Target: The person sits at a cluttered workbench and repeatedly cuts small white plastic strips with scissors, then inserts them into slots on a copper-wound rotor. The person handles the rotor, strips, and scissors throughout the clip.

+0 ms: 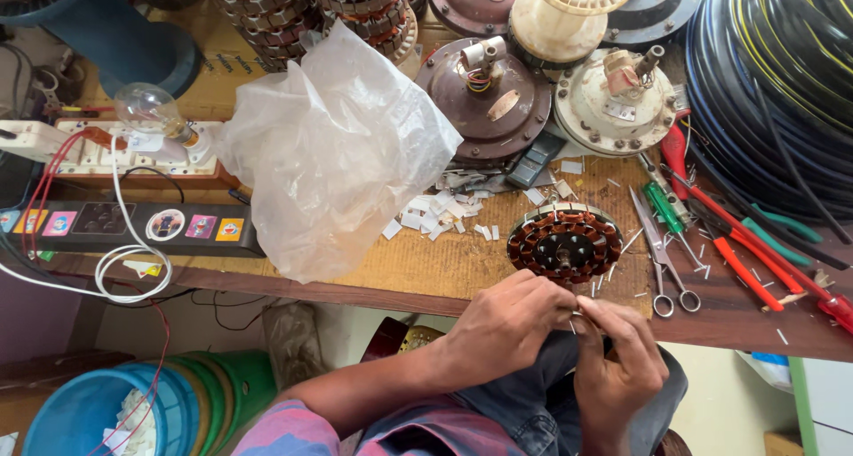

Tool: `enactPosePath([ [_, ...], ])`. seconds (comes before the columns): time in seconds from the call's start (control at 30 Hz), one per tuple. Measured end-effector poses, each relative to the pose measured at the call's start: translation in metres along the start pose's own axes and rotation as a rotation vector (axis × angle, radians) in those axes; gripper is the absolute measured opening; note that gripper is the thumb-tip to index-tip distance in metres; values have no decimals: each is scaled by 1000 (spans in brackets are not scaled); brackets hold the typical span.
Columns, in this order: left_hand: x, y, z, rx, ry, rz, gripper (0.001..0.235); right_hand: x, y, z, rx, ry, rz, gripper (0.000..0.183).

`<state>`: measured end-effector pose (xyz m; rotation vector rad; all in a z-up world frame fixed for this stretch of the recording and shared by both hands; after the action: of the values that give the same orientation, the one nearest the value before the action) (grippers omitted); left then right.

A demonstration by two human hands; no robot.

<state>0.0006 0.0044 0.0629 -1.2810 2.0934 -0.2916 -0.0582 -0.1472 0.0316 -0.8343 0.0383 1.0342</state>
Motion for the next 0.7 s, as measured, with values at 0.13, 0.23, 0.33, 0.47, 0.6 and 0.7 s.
enactPosePath([
  [0.13, -5, 6, 3, 18, 66, -72, 14, 2, -6, 4, 180, -92, 73, 21],
  [0.23, 5, 11, 26, -405, 478, 72, 11, -3, -11, 14, 134, -39, 134, 17],
  [0.33, 11, 14, 27, -504, 658, 138, 11, -8, -17, 24, 40, 15, 206, 18],
  [0.47, 6, 12, 14, -383, 431, 111, 8, -12, -24, 34, 11, 78, 232, 18],
  [0.6, 3, 11, 8, -349, 433, 113, 5, -12, -27, 42, 7, 44, 232, 18],
  [0.7, 2, 15, 8, -397, 540, 115, 6, -12, -26, 48, -30, 31, 232, 18],
])
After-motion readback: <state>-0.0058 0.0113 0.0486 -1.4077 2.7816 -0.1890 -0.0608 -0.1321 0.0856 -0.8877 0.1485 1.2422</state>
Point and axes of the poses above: each hand's wrist, its own y-axis away from the middle knuckle, its own x-axis out of the palm, z = x × y, the point moved 5 cm from there along -y, towards the middle knuckle, and after that the axes turned 3 degrees about z, right-handed, at the moved point
